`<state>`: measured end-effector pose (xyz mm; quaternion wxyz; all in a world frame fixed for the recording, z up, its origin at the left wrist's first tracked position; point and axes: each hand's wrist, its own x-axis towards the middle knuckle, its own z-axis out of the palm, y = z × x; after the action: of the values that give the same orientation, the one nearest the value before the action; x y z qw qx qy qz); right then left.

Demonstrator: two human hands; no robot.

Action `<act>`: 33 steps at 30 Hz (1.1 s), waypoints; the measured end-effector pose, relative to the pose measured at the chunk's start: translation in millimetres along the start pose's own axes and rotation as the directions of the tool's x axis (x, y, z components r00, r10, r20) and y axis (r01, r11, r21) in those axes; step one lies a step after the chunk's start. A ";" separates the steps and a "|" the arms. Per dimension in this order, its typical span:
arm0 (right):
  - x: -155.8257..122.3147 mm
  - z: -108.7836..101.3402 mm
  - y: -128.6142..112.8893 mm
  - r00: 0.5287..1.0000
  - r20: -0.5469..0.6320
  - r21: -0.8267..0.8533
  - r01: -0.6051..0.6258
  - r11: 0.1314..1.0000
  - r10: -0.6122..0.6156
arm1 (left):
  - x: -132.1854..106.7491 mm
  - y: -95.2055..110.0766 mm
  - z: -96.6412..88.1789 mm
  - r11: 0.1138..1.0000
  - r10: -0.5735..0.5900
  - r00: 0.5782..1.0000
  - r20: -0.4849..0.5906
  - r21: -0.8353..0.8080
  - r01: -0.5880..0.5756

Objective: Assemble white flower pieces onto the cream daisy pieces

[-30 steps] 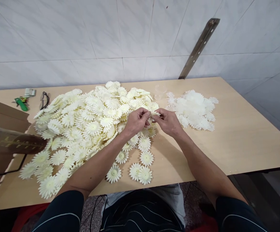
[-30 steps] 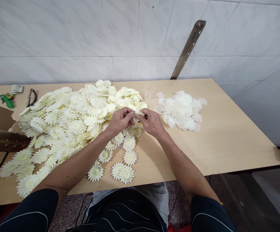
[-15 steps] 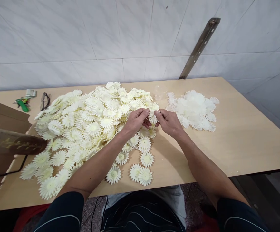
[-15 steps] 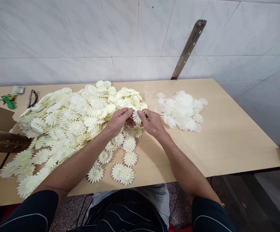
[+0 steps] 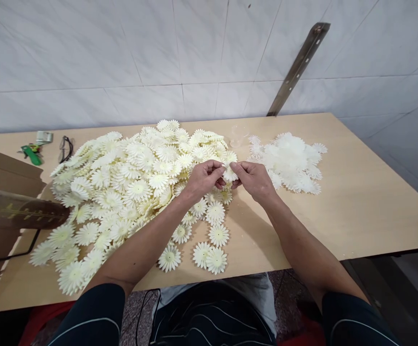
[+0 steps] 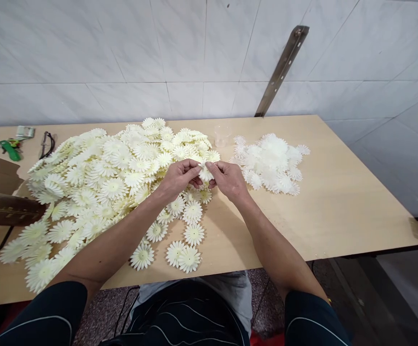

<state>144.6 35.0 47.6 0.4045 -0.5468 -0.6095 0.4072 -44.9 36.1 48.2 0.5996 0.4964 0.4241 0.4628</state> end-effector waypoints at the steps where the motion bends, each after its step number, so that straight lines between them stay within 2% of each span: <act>1: 0.4 0.7 1.6 1.000 0.002 0.008 0.006 1.000 -0.007 | 0.3 -0.1 -0.2 1.000 -0.004 1.000 -0.024 0.006 0.004; 4: 0.4 2.8 5.7 0.990 -0.092 -0.056 0.104 0.993 -0.109 | 1.6 -0.9 -0.9 0.999 -0.031 0.995 -0.097 0.007 0.032; 6: -0.8 3.5 7.1 0.949 -0.206 -0.165 0.206 0.965 -0.238 | 2.5 -1.2 -1.0 0.999 -0.046 0.991 -0.125 -0.011 0.045; 8: -2.3 3.4 7.6 0.892 -0.263 -0.272 0.298 0.915 -0.368 | 2.8 -0.9 -1.0 0.999 -0.048 0.990 -0.134 -0.025 0.045; 10: -3.2 3.1 8.4 0.853 -0.234 -0.336 0.379 0.862 -0.466 | 2.6 -0.1 -1.0 0.998 -0.052 0.990 -0.131 -0.031 0.048; 12: -3.0 3.0 10.4 0.834 -0.163 -0.367 0.444 0.817 -0.527 | 2.1 0.9 -1.4 0.998 -0.058 0.991 -0.122 -0.036 0.054; 16: -0.7 4.0 16.1 0.840 -0.095 -0.370 0.468 0.803 -0.534 | 1.5 1.8 -3.2 0.996 -0.034 0.996 -0.084 -0.084 0.027; 20: -0.3 6.4 17.5 0.868 -0.112 -0.321 0.428 0.845 -0.483 | 2.8 1.0 -5.0 0.989 -0.045 0.999 -0.022 -0.139 0.041; 25: -2.6 9.7 12.8 0.871 -0.148 -0.241 0.427 0.871 -0.468 | 5.7 -0.6 -6.5 0.974 -0.088 0.996 -0.032 -0.211 0.079; 33: 0.3 8.6 12.2 0.874 -0.145 -0.257 0.419 0.871 -0.463 | 5.8 -4.2 -5.7 0.967 -0.082 0.997 -0.001 -0.243 0.080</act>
<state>140.7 35.7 33.2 0.4844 -0.4718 -0.7152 0.1768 -48.6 42.6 42.9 0.6718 0.3992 0.3876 0.4890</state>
